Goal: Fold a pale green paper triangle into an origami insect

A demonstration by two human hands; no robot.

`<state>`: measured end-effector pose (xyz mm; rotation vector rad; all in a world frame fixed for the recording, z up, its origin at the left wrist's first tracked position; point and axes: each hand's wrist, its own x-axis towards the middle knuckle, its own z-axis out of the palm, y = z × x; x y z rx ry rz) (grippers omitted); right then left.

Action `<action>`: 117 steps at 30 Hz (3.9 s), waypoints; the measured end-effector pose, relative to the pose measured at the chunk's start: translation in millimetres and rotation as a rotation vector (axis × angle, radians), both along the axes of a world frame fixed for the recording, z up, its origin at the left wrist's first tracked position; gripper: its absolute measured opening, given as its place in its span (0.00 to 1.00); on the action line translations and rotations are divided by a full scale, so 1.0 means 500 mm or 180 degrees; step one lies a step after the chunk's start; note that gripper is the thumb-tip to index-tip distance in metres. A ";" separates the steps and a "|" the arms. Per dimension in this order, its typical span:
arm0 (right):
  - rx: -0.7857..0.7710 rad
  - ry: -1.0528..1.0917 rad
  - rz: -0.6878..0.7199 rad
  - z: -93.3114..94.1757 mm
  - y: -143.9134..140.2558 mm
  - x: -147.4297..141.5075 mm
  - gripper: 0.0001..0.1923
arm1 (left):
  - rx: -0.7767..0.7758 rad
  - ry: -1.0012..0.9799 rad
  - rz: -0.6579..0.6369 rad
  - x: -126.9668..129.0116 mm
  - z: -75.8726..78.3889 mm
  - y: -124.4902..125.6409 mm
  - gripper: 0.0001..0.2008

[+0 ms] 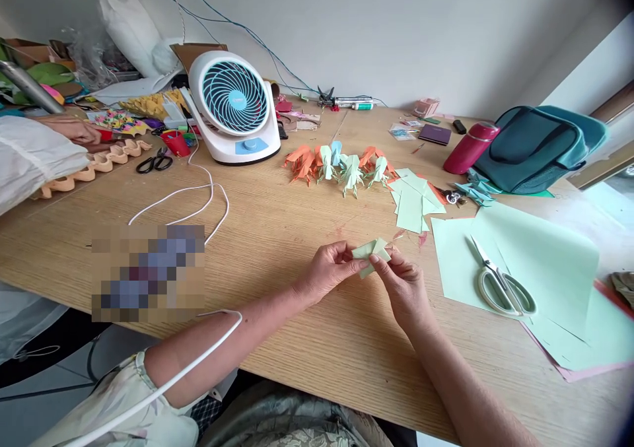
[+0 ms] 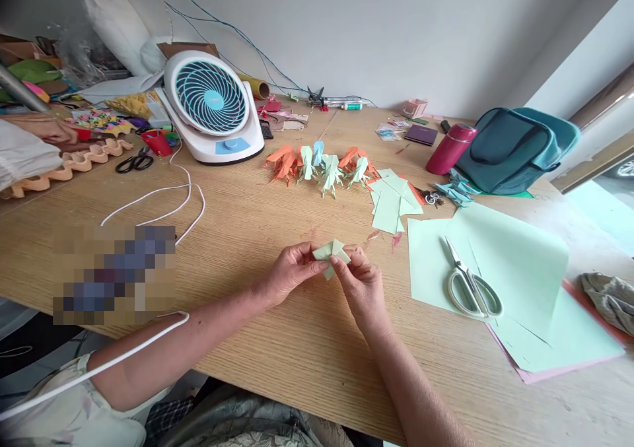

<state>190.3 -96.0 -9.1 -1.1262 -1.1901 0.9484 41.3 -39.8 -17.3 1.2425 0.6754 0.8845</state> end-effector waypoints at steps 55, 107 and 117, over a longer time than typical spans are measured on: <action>-0.0834 0.0253 0.1010 -0.010 -0.001 0.001 0.20 | 0.1598 0.0534 0.0625 -0.019 0.061 -0.011 0.04; -0.0718 -0.0448 0.0336 0.017 0.004 0.015 0.23 | 0.3542 0.1115 0.0078 -0.055 0.070 0.034 0.03; -0.0621 -0.0420 0.0343 0.016 0.002 0.010 0.22 | 0.3640 0.1199 0.0190 -0.052 0.062 0.036 0.03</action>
